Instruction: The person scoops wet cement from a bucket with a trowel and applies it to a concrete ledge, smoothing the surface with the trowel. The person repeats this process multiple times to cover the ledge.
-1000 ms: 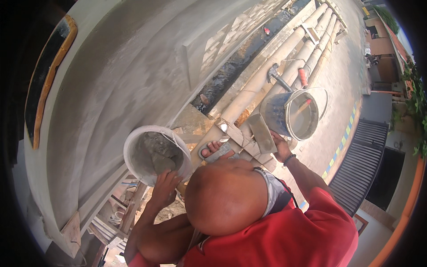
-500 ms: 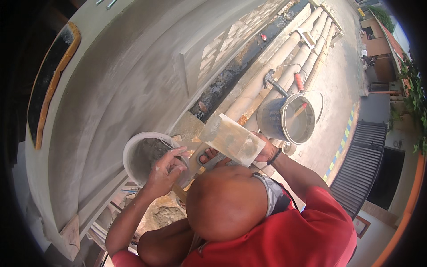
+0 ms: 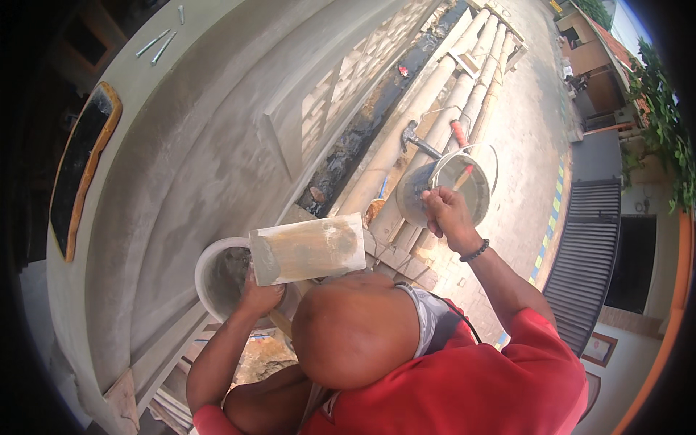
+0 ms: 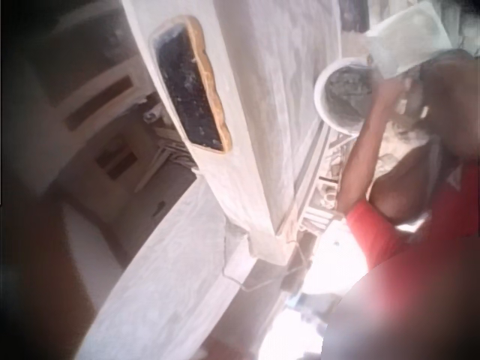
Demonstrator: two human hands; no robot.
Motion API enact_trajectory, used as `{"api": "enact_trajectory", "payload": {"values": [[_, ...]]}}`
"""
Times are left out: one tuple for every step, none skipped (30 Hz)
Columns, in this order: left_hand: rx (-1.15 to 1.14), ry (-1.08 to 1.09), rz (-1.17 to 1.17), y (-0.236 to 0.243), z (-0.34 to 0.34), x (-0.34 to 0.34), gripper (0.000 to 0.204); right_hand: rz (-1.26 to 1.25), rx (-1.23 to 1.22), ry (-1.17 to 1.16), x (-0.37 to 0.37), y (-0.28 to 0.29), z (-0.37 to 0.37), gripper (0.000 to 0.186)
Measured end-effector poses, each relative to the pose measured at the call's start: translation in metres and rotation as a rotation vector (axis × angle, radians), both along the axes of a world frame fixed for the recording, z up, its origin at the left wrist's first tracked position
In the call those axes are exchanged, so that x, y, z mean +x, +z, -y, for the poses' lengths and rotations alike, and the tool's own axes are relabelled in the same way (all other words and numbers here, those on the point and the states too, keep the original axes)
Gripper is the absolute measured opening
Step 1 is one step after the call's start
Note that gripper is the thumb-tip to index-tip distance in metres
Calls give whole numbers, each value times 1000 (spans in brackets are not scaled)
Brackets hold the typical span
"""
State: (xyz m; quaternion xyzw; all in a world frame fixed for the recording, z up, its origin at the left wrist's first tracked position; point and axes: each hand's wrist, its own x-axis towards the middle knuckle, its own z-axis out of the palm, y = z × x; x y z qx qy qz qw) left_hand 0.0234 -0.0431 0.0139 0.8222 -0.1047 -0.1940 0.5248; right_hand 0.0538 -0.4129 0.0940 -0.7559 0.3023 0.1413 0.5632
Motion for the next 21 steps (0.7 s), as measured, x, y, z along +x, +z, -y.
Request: {"api": "enact_trajectory", "payload": {"values": [[30,-2,72,-5,-8,0,52,15,-150,-88,-2,2,28,27],[64,-4,145,-9,-16,0,51,31,-295,-179,-6,-2,55,29],[100,22,162,-12,-23,1,49,4,-416,-139,-8,-11,77,33],[101,74,139,-12,-26,1,48,-25,-535,-97,-9,-21,96,37],[98,126,116,-12,-29,0,46,-39,-565,-49,-9,-31,112,41],[63,202,58,-6,-32,1,44,-52,-590,-4,-8,-42,126,44],[74,229,49,1,-37,2,42,-64,-614,44,-4,-45,129,47],[83,253,37,8,-41,2,40,-75,-627,-1,0,-50,131,49],[149,241,67,18,-50,-2,39,-90,-630,-29,8,-57,125,50],[216,228,95,24,-57,-6,37,-106,-634,-55,17,-62,119,52],[146,252,86,28,-61,-9,37,-98,-570,-81,25,-65,116,47],[81,291,72,30,-69,-15,36,-67,-567,-88,30,-70,113,44],[81,315,73,30,-79,-24,35,-42,-558,-102,29,-76,114,41],[70,335,80,29,-85,-30,34,-19,-548,-113,28,-79,116,39],[137,348,102,21,-95,-39,32,-21,-484,-155,24,-81,118,35],[182,359,111,19,-103,-49,31,-22,-421,-189,24,-81,127,31],[231,370,118,18,-112,-60,29,-15,-486,-190,19,-86,137,28],[267,363,134,14,-121,-64,28,10,-473,-240,6,-85,152,29],[315,360,104,23,-125,-81,30,162,-459,-179,0,-82,159,29],[305,381,63,26,-129,-85,30,180,-426,-258,-8,-71,156,28],[299,423,17,28,-133,-96,31,190,-381,-313,-12,-52,135,25]]}}
